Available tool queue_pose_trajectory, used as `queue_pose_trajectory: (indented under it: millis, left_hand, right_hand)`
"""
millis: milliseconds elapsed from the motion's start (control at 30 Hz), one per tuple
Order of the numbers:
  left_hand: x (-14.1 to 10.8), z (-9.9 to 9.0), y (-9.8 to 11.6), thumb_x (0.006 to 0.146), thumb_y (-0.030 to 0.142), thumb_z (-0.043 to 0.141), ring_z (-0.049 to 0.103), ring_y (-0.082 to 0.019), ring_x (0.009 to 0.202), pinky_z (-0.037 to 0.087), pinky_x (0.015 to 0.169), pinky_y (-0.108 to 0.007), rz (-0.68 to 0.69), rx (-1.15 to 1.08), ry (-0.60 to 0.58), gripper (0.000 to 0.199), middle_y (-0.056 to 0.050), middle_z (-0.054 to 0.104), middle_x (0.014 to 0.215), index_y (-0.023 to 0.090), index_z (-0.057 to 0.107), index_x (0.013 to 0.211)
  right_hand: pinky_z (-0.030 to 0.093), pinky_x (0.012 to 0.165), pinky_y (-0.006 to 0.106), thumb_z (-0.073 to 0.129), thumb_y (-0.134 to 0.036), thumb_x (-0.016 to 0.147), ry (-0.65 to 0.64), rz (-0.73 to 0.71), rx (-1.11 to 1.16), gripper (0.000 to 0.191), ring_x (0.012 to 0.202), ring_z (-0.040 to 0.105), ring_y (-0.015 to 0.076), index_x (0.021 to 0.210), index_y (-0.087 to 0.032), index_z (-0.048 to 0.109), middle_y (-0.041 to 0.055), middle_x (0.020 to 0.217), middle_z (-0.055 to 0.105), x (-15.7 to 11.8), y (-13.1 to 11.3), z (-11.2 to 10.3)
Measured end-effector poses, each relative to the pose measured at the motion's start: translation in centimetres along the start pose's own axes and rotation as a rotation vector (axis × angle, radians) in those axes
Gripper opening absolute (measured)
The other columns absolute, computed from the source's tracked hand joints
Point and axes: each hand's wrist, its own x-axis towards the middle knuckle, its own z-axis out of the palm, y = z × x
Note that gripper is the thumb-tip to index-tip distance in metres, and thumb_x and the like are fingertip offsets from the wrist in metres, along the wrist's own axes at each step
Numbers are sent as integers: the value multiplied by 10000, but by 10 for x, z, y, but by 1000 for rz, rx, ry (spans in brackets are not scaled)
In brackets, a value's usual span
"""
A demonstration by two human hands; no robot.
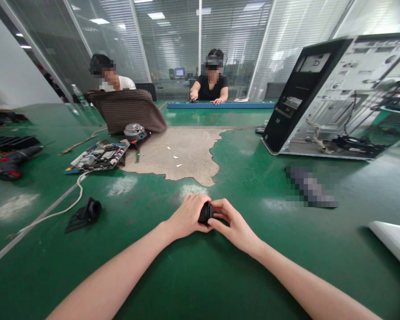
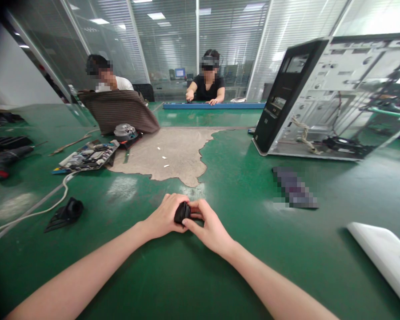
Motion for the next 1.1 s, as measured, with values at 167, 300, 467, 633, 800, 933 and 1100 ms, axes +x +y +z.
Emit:
queue_pose_trajectory:
  millis: [167, 300, 467, 633, 800, 933, 1100]
  left_hand:
    - [0, 0, 0, 627, 321, 631, 474, -211, 882, 314, 748, -324, 1, 10, 4, 509, -49, 509, 992, 183, 344, 1023]
    - [0, 2, 0, 646, 349, 616, 475, -206, 876, 312, 746, -322, 7, 12, 27, 492, -48, 511, 989, 183, 344, 1020]
    - [0, 2, 0, 638, 342, 623, 473, -207, 881, 313, 745, -321, 0, 13, 23, 498, -47, 510, 984, 184, 346, 1020]
    - [0, 1, 0, 614, 302, 638, 469, -208, 890, 312, 753, -322, -3, 24, 5, 509, -43, 506, 994, 184, 349, 1017]
    - [0, 2, 1, 644, 344, 618, 473, -204, 879, 311, 748, -320, 3, 15, 31, 477, -39, 509, 975, 185, 352, 1007]
    - [0, 2, 1, 646, 338, 613, 473, -204, 876, 308, 748, -319, 9, 14, 33, 475, -40, 511, 972, 188, 350, 1011]
    - [0, 0, 2, 620, 307, 623, 477, -200, 872, 311, 744, -314, -4, 14, 6, 493, -33, 511, 972, 191, 351, 1015]
  right_hand:
    - [468, 873, 323, 539, -218, 770, 24, -54, -32, 173, 986, 514, 157, 936, -218, 495, 38, 1041, 452, -1, -2, 0]
    - [490, 817, 327, 537, -229, 773, 79, 27, -6, 180, 884, 564, 145, 936, -216, 463, 25, 940, 516, 3, 2, 1]
    - [471, 845, 348, 529, -218, 775, 40, 76, -2, 221, 915, 561, 157, 982, -211, 453, 33, 950, 533, 3, 2, 0]
    - [456, 884, 321, 552, -189, 755, 23, -55, -56, 209, 997, 505, 158, 954, -217, 492, 38, 1058, 441, -2, -2, -1]
    - [492, 805, 320, 530, -218, 773, 80, 41, 1, 157, 892, 554, 147, 920, -214, 475, 28, 958, 496, 2, -1, 1]
    - [484, 816, 342, 519, -218, 781, 44, 103, 16, 217, 888, 567, 153, 982, -210, 439, 32, 938, 535, 4, 0, 1]
    - [438, 906, 335, 538, -198, 768, -8, -28, -5, 236, 983, 524, 151, 986, -224, 453, 27, 1023, 489, 0, -2, 0]
